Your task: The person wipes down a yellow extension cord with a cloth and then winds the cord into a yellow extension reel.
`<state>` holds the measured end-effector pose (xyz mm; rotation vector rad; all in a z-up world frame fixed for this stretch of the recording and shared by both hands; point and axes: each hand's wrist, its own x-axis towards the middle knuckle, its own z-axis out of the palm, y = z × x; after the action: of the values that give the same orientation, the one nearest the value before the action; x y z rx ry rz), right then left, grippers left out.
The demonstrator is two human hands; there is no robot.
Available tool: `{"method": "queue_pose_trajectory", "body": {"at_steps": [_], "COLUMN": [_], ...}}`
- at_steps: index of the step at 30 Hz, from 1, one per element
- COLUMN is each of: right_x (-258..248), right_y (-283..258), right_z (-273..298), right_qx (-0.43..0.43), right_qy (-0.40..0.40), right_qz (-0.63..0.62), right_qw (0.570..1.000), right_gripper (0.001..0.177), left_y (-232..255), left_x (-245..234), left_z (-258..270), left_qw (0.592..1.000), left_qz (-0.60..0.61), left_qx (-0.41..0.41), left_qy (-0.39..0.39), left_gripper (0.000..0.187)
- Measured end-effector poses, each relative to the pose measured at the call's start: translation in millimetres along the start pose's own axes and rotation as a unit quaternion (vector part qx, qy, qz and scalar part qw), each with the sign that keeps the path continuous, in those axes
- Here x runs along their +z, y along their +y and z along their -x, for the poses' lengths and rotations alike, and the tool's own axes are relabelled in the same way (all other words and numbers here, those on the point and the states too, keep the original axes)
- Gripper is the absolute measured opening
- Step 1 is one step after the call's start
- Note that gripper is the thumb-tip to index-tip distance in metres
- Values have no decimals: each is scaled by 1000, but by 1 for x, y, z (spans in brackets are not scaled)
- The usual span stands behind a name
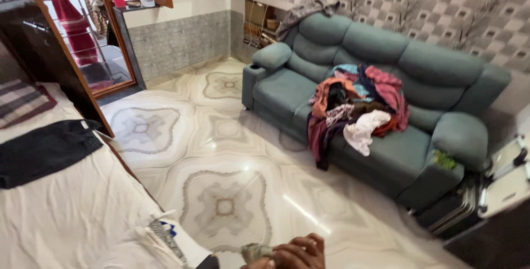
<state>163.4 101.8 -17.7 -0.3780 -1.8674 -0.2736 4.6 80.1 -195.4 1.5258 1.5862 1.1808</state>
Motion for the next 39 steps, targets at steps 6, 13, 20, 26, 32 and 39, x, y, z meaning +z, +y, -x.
{"method": "queue_pose_trajectory", "body": {"at_steps": [6,13,20,26,32,39], "right_x": [-12,-6,2,-7,5,11], "right_y": [29,11,3,54,54,41], "right_z": [29,4,14,51,39,38], "right_qx": [95,30,27,127,60,-13], "right_qy": [-79,-92,-54,-109,-76,-15], "right_qz": [48,-28,-33,14,-22,-11], "right_qw": [991,995,998,986,995,1000], "right_gripper": [18,26,17,20,24,20], "left_y": [-26,-32,-23,-30,-30,-19], "left_x": [-7,5,31,30,12,23], "left_z": [12,21,11,20,-5,-17], "left_qw": [1000,999,998,998,999,1000], "left_qz": [6,24,46,41,19,12], "left_qx": [-8,-21,-17,-38,-13,-2], "left_qy": [-13,13,47,22,22,14], "left_gripper": [29,28,28,31,31,31]}}
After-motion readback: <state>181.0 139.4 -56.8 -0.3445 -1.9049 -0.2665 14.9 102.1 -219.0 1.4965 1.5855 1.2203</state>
